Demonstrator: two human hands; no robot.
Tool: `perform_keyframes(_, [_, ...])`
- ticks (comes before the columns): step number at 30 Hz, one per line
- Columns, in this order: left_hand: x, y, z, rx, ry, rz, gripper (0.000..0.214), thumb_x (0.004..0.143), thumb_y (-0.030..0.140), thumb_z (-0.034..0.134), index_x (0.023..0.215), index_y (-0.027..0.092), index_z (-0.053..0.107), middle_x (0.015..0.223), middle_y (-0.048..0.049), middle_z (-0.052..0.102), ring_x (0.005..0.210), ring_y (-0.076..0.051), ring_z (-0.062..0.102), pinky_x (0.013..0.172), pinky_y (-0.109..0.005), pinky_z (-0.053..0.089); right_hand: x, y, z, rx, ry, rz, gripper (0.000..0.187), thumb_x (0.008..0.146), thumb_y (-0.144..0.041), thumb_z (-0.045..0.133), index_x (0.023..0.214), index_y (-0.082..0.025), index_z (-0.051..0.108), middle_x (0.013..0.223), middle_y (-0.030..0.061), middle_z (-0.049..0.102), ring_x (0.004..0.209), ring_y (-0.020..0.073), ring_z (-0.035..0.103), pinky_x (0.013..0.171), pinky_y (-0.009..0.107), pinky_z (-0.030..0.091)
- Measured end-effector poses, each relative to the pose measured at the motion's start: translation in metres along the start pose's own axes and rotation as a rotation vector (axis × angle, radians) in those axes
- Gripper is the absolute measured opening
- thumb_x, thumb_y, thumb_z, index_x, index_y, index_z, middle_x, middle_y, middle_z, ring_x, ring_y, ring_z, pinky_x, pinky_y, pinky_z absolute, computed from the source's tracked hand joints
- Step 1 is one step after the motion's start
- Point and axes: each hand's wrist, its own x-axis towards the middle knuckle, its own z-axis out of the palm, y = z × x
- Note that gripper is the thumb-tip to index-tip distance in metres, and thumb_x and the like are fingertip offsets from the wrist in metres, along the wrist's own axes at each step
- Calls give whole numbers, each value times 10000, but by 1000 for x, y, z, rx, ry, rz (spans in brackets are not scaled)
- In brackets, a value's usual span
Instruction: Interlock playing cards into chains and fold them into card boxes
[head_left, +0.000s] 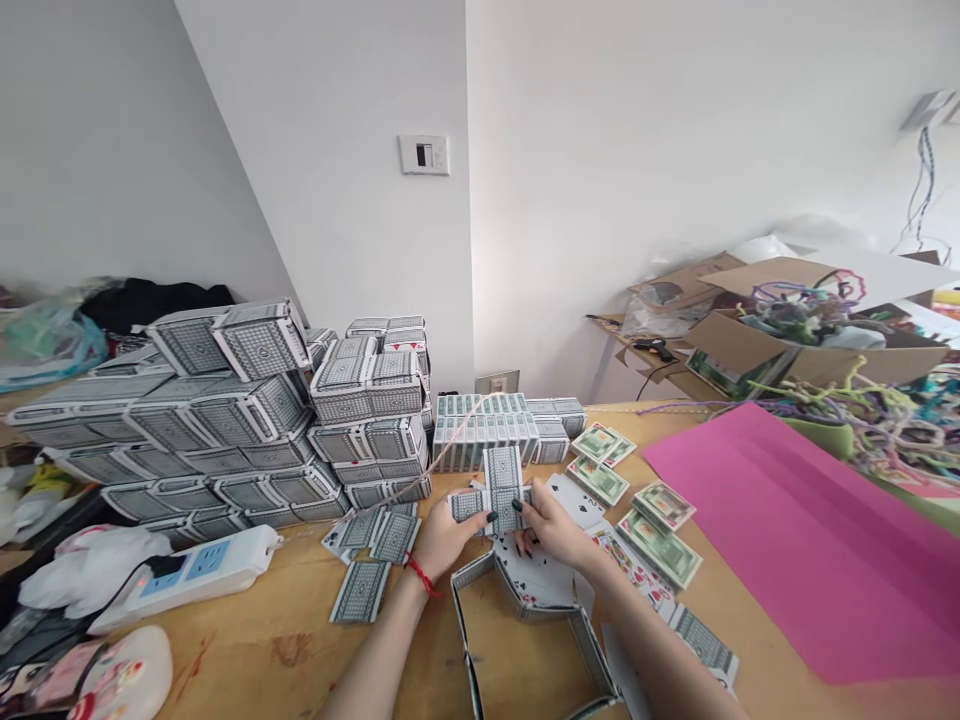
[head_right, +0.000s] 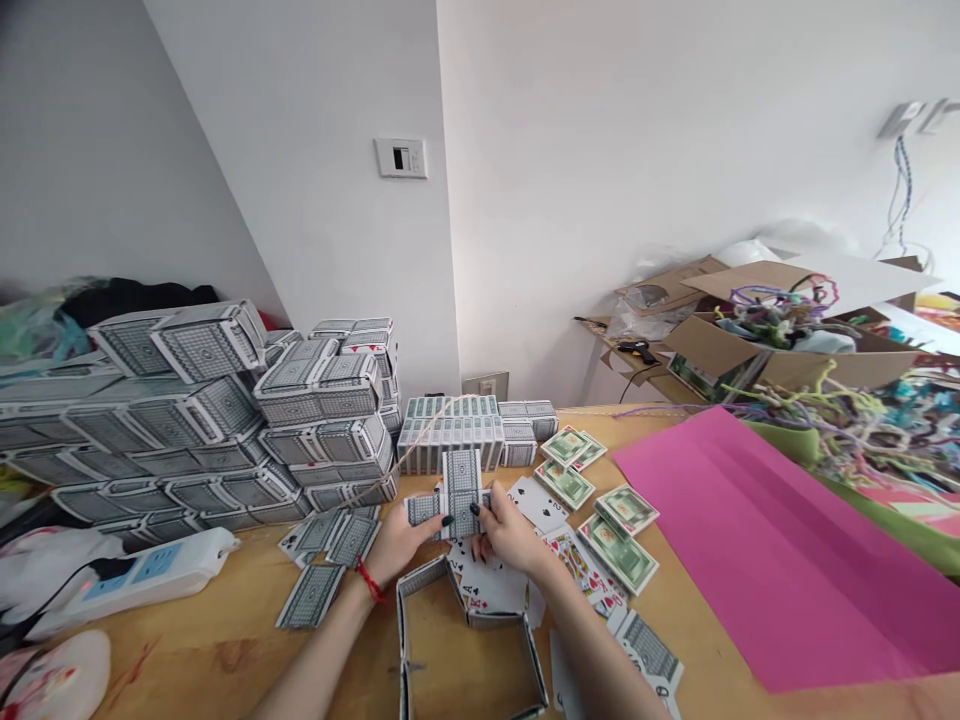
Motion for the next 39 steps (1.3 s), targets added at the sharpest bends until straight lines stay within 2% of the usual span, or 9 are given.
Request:
perform_keyframes(3, [0,-2,1,-34,76,38,222,665,332,653,777,141,667,800,-59,705,770,-213,633,708,-306,492,3,-4,1,32,52,-19,286,814,-505,446,817,-239,340,597,-38,565,499,147,589,422,264,474])
perform_keyframes(6, [-1,-6,2,3,257,61,179,642,312,663,711,147,668,708,-44,697,686,-199,630,656,-292,495,6,-6,-2,-39,249,-115,277,789,-481,498,875,-218,482,829,49,631,747,203,638,582,333,543])
perform_keyframes(9, [-2,-8,4,95,403,91,170,615,310,677,692,159,662,700,-43,694,672,-203,631,650,-291,491,6,-4,-4,-205,510,-183,257,788,-427,516,903,-212,600,955,91,657,893,255,620,778,421,515])
perform_keyframes(11, [-3,-8,5,128,418,115,172,619,315,673,706,167,661,717,-45,697,685,-208,633,657,-291,489,5,-1,-2,-267,584,-198,259,787,-388,529,944,-209,633,1000,99,665,944,274,613,873,458,467])
perform_keyframes(18, [-6,-8,7,149,293,135,168,649,329,652,713,174,664,727,-51,705,690,-210,638,672,-296,495,4,1,17,-193,392,-209,372,799,-355,522,1141,-209,548,1151,84,611,1066,281,559,931,467,420])
perform_keyframes(23, [-4,-9,5,84,282,112,177,638,333,663,668,159,657,681,-43,691,652,-197,627,626,-280,488,7,-4,10,7,354,-203,330,760,-413,570,1017,-207,585,964,70,668,983,252,591,877,402,454])
perform_keyframes(26, [-1,-11,4,43,267,98,193,632,336,672,674,148,657,668,-41,683,659,-195,624,622,-276,485,8,-4,0,115,431,-147,314,666,-471,651,794,-191,589,730,45,658,707,210,619,671,336,498])
perform_keyframes(29, [-1,-13,3,59,240,78,205,624,336,684,691,143,661,670,-45,683,673,-196,627,636,-277,485,8,-3,-6,138,471,-93,348,588,-473,711,625,-187,516,540,-14,563,515,139,528,511,260,426])
perform_keyframes(39, [-1,-8,2,43,168,67,182,648,317,671,690,140,659,657,-35,682,638,-179,626,622,-267,482,9,3,-11,244,420,-8,387,527,-468,738,584,-190,476,489,-46,513,449,106,464,466,243,394])
